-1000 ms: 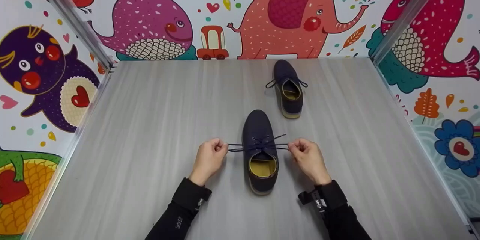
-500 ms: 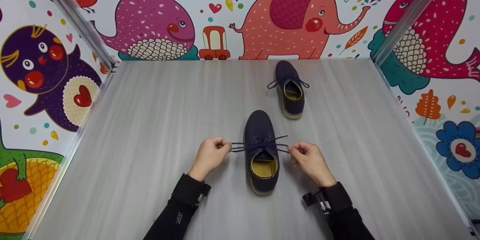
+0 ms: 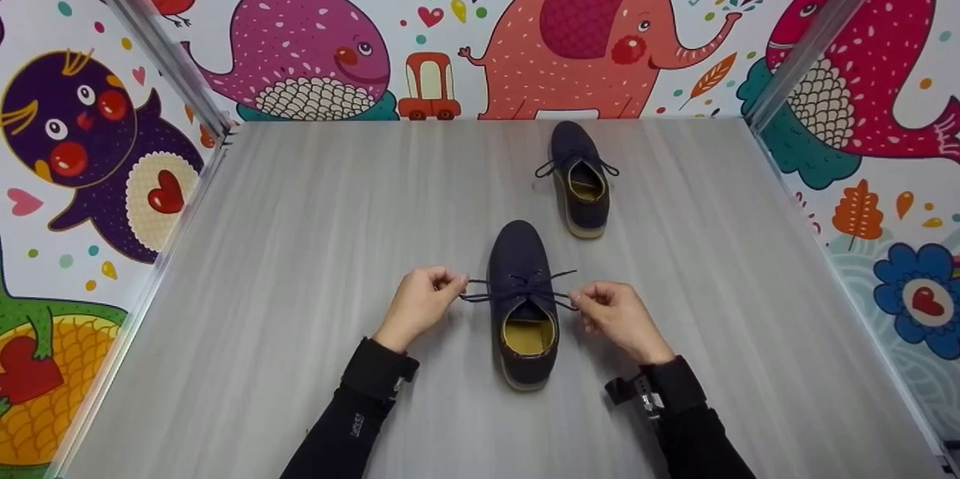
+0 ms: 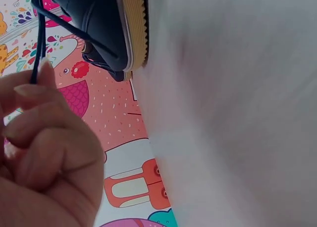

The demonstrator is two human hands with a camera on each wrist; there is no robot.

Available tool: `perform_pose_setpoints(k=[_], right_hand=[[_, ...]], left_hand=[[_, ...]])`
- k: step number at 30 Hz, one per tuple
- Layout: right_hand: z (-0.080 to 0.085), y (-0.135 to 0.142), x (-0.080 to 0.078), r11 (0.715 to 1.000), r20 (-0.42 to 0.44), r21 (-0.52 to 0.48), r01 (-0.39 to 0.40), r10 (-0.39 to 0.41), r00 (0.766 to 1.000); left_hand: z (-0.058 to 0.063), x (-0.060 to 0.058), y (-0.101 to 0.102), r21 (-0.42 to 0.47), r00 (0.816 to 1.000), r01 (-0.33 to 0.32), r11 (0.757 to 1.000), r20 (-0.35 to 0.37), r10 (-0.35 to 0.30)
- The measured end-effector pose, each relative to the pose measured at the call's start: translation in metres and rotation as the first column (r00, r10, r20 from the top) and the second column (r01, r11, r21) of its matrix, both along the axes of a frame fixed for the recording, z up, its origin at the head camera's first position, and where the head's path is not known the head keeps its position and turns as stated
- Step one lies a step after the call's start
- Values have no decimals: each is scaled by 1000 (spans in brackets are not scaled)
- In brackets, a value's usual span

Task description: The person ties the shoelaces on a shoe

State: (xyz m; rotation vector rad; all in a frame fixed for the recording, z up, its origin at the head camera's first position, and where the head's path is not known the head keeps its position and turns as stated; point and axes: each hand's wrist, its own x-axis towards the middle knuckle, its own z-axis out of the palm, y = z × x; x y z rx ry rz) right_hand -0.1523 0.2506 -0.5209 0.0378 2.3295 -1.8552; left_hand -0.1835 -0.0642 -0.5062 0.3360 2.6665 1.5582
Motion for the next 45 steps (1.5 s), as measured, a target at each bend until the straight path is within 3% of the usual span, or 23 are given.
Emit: perform_pose_setpoints(k=[4,9,20,25,34,45], right_hand=[[2,4,3,1000,-14,-24,3,-4,1000],[6,4,7,997,-49,-30,66,-67,997],[3,1,12,985,-111,51,166,-160,981],[0,0,14,971,-150,108,215,-198,969],[-2,-3,14,956,-138,130,262,-244,960],[2,1,10,968,-115,79,237,-228,967]], left_hand=[[-2,1,-1,-9,999,12,1000,-39,-12],[-4,3,-2,-30,996,6,1000,-91,-9],[-15,13,-2,2,968,-137,991,-212,134],[-16,16,-2,1,953,-172,985,-253,167],[-18,20,-2,-22,964,-206,978,-174,199],[-2,17,-1,-56,985,-171,984,-38,169]])
